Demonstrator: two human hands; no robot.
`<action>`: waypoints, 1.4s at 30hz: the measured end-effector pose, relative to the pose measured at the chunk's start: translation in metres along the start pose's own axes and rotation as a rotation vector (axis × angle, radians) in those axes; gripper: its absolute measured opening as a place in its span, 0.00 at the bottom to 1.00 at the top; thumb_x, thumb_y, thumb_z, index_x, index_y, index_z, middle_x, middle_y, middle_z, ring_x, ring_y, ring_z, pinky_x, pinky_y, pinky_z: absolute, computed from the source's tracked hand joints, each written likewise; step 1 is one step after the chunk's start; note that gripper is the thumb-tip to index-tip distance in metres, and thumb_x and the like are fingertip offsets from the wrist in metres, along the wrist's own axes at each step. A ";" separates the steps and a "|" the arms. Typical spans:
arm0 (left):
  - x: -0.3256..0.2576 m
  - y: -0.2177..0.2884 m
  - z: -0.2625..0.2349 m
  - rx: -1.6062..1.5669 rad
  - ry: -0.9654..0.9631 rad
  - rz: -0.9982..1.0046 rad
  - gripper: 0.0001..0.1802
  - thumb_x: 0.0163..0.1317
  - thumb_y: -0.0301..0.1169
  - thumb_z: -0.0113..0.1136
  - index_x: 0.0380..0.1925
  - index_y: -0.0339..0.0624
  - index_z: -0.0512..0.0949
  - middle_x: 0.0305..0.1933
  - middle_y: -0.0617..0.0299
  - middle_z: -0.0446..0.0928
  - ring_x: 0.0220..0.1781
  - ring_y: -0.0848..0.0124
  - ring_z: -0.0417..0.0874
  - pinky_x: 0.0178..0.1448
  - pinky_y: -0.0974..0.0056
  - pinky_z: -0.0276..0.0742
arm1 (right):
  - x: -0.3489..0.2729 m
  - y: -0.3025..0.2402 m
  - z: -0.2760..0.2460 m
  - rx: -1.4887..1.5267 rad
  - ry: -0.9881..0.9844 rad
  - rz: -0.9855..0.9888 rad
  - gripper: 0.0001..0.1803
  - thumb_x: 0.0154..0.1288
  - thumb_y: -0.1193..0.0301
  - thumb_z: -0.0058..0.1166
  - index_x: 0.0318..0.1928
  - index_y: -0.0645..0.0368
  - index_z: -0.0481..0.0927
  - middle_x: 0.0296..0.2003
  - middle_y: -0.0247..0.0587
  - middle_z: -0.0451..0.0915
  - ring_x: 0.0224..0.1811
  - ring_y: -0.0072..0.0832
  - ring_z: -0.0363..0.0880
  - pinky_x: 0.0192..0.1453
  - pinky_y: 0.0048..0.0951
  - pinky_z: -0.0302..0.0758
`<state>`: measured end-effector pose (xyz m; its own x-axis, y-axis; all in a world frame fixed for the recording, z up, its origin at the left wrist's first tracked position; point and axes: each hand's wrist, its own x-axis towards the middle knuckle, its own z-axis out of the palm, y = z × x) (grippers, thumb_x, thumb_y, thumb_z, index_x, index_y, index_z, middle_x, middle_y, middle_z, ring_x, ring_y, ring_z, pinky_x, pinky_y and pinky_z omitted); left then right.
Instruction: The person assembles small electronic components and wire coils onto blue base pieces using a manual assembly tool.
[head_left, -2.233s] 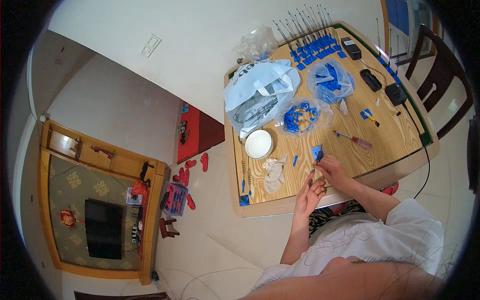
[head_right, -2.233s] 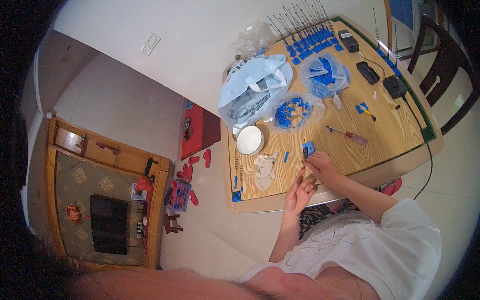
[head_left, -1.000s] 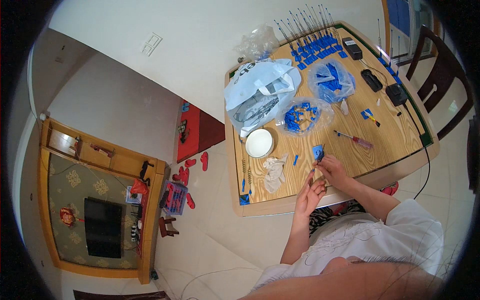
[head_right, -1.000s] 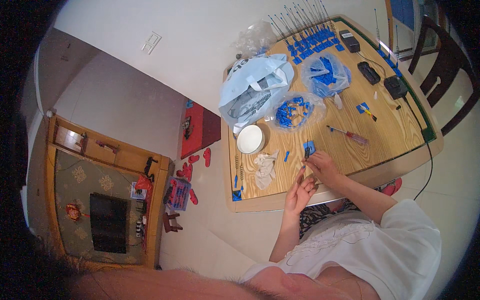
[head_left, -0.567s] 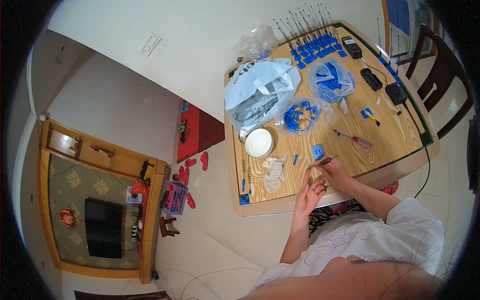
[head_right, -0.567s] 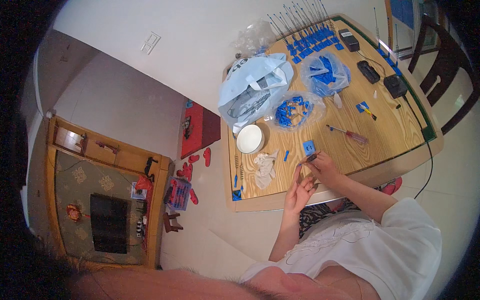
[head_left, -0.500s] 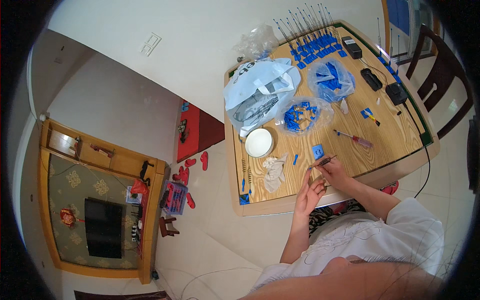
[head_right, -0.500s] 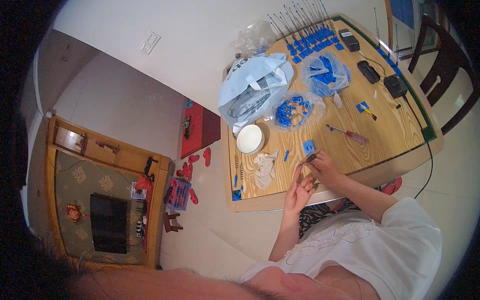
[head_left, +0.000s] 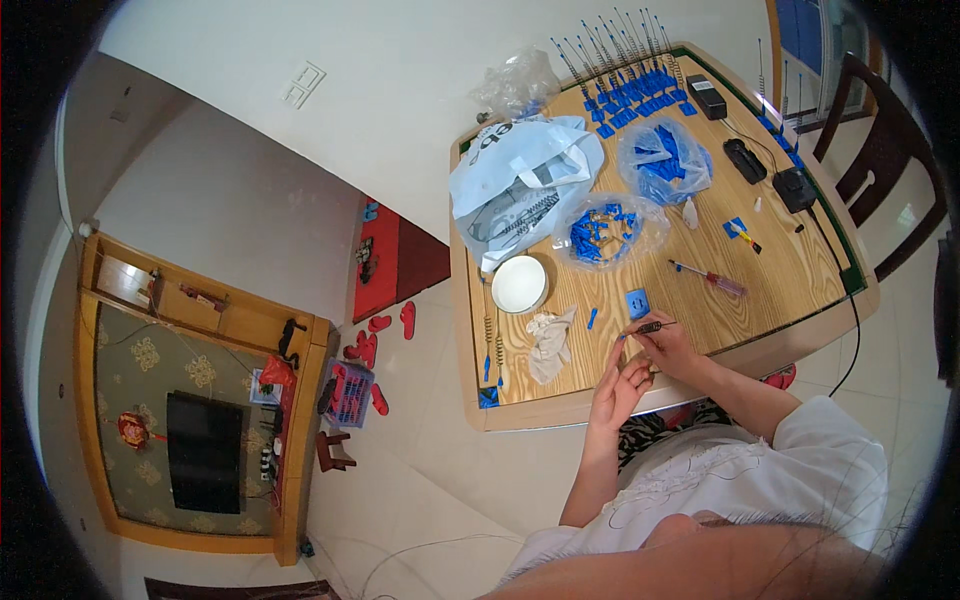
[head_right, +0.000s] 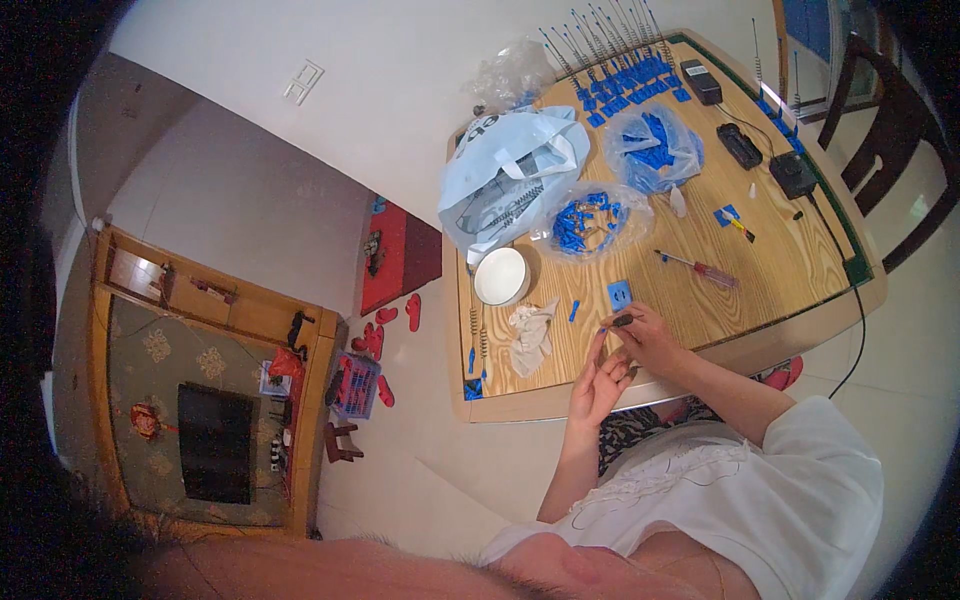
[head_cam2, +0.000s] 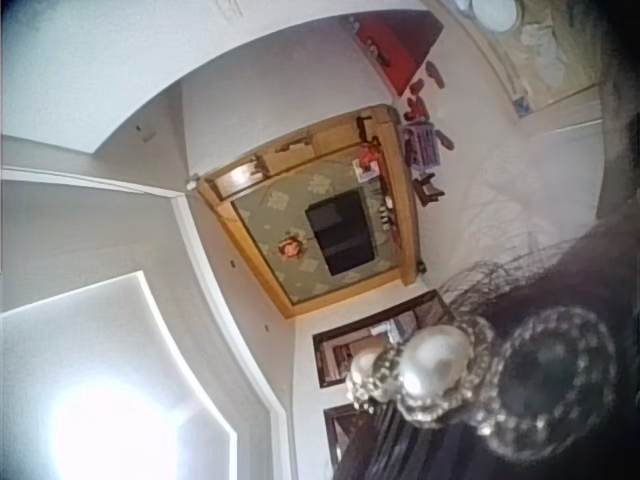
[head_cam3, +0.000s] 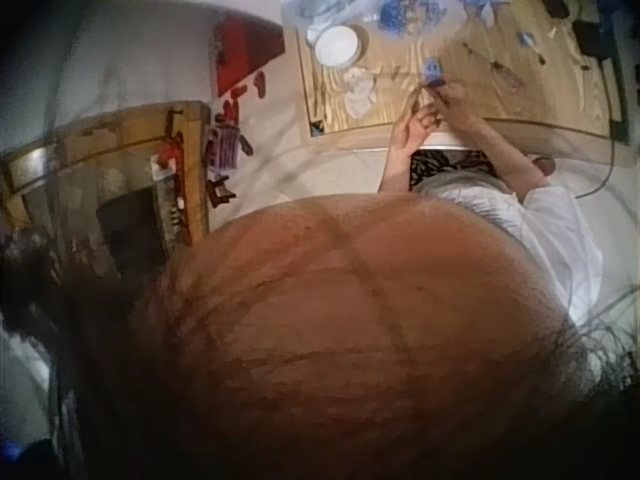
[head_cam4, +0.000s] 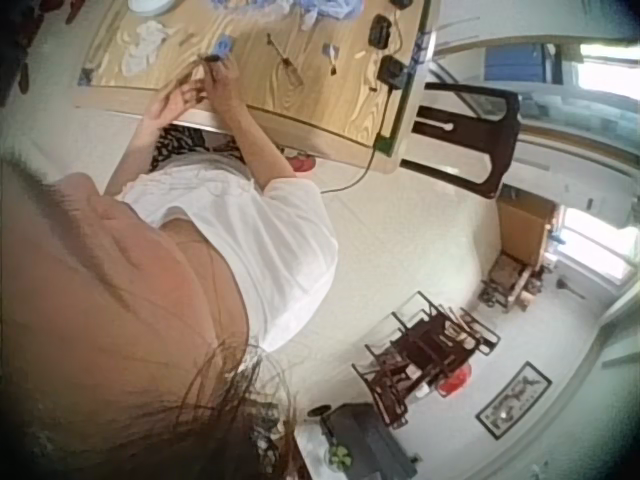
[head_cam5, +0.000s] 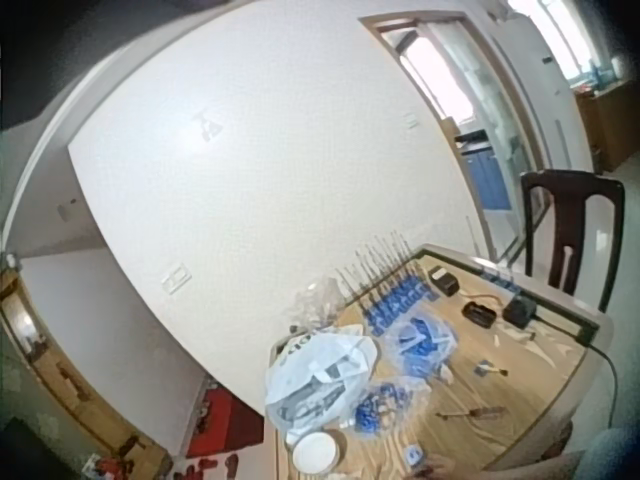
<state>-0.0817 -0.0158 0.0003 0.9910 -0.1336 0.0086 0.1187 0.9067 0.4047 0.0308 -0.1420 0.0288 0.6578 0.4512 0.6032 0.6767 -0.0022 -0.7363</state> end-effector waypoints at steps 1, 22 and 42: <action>0.000 0.000 0.000 -0.001 -0.003 0.001 0.32 0.68 0.40 0.45 0.69 0.60 0.47 0.57 0.51 0.67 0.54 0.65 0.71 0.60 0.59 0.65 | 0.000 -0.001 0.000 0.000 0.000 -0.001 0.08 0.54 0.80 0.56 0.37 0.63 0.80 0.34 0.43 0.79 0.39 0.40 0.77 0.43 0.36 0.74; 0.000 -0.001 0.002 0.027 0.021 0.011 0.30 0.68 0.41 0.45 0.68 0.58 0.52 0.55 0.52 0.69 0.54 0.65 0.71 0.61 0.58 0.65 | 0.005 -0.009 -0.001 -0.023 0.025 0.055 0.07 0.57 0.78 0.54 0.38 0.62 0.79 0.32 0.44 0.78 0.40 0.42 0.76 0.43 0.37 0.72; -0.002 -0.001 0.001 0.010 0.000 0.012 0.30 0.69 0.40 0.44 0.69 0.54 0.49 0.55 0.50 0.70 0.54 0.63 0.71 0.61 0.57 0.65 | 0.002 -0.008 -0.001 0.042 0.037 0.133 0.04 0.60 0.80 0.52 0.36 0.63 0.78 0.34 0.45 0.76 0.40 0.39 0.76 0.42 0.34 0.73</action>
<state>-0.0835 -0.0175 0.0009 0.9924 -0.1222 0.0133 0.1058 0.9043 0.4136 0.0269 -0.1422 0.0362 0.7526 0.4165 0.5100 0.5693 -0.0223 -0.8218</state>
